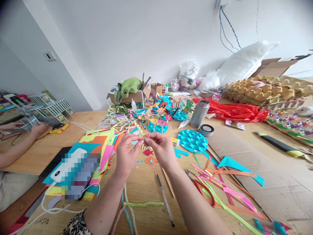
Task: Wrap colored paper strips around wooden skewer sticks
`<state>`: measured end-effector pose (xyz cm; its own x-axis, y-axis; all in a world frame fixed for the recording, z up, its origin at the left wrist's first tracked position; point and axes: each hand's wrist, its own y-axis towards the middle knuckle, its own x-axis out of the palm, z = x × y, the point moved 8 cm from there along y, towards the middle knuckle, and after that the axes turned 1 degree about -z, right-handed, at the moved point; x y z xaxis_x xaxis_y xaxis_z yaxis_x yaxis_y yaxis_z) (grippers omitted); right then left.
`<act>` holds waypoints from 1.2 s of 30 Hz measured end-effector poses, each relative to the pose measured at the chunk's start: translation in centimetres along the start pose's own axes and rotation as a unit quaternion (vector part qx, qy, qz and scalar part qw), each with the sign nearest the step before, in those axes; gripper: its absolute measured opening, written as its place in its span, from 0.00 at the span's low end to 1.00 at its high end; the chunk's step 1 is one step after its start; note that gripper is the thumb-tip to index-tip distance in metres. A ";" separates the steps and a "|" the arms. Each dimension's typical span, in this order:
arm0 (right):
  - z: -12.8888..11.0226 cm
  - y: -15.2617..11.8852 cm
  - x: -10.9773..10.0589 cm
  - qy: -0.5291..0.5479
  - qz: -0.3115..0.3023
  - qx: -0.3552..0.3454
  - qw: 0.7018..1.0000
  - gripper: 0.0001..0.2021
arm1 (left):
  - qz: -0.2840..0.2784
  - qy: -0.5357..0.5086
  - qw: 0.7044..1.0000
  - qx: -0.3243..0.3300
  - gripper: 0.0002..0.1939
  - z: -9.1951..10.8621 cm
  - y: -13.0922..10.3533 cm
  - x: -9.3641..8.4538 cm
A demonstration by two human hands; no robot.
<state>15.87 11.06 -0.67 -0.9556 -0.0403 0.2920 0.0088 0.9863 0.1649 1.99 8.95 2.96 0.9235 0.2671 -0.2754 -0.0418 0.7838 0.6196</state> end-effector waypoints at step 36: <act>-0.7 -0.1 1.1 -0.266 -0.218 -0.115 0.932 0.08 | -0.107 -0.438 0.752 -0.481 0.12 -6.6 -3.8 5.6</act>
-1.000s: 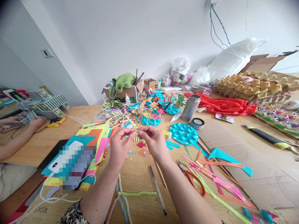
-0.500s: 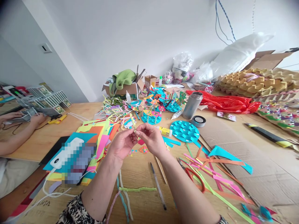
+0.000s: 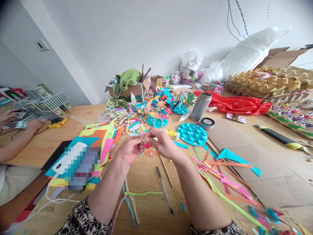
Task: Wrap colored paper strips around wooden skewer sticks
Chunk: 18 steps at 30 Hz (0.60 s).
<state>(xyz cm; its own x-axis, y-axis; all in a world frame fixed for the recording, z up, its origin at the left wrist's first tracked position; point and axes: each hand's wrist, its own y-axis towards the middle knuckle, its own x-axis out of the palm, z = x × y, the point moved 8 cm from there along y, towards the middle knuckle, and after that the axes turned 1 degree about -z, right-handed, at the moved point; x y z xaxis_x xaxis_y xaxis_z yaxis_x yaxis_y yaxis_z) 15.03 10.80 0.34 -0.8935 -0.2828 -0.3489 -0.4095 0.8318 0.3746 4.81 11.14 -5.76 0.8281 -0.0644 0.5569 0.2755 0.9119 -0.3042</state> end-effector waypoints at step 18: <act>2.0 0.1 0.7 0.237 0.046 0.119 0.963 0.17 | 0.077 0.125 0.965 0.218 0.14 4.1 -1.2 -0.1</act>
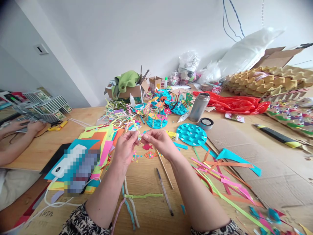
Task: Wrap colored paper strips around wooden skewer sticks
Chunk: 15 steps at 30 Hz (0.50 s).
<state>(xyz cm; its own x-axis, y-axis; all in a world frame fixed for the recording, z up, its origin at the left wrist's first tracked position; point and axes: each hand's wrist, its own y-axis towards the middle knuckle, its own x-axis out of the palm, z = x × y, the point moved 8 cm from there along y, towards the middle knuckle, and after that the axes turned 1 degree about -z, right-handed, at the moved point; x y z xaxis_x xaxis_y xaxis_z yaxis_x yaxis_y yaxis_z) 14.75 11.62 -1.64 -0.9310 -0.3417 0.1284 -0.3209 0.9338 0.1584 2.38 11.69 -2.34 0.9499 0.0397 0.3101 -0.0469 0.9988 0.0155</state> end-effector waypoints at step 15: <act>0.8 -0.4 -0.2 0.101 0.055 0.105 0.988 0.16 | -0.078 0.324 0.893 0.302 0.03 4.2 -1.7 2.0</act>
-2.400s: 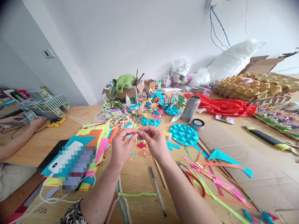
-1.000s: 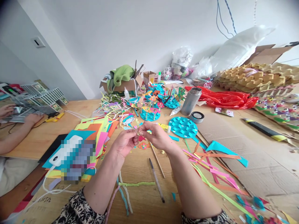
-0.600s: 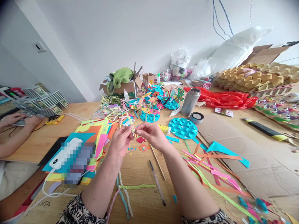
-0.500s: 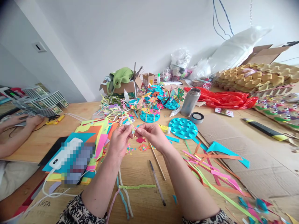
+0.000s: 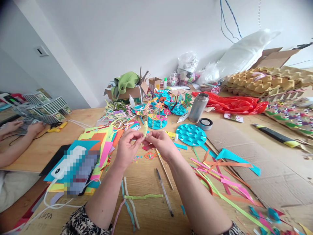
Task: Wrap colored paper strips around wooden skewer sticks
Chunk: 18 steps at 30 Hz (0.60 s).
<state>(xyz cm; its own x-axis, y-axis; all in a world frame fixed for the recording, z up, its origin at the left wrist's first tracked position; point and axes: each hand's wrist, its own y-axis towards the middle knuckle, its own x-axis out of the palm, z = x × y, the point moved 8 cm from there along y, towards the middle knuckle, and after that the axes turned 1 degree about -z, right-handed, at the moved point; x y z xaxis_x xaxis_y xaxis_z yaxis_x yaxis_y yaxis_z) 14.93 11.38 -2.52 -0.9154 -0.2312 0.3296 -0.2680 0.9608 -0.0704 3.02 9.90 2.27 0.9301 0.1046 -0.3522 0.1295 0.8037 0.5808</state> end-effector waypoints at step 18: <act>0.7 0.5 -0.1 0.031 0.058 -0.029 0.997 0.14 | -0.002 -0.135 0.980 -0.145 0.08 -3.2 -0.5 0.9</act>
<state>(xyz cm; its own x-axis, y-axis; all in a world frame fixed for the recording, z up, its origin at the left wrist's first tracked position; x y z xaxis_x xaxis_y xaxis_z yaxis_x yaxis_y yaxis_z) 14.69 11.78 -3.26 -0.9187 -0.1105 0.3792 -0.1426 0.9881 -0.0576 2.70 11.53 -0.70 0.9920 -0.0272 -0.1236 0.0672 0.9408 0.3323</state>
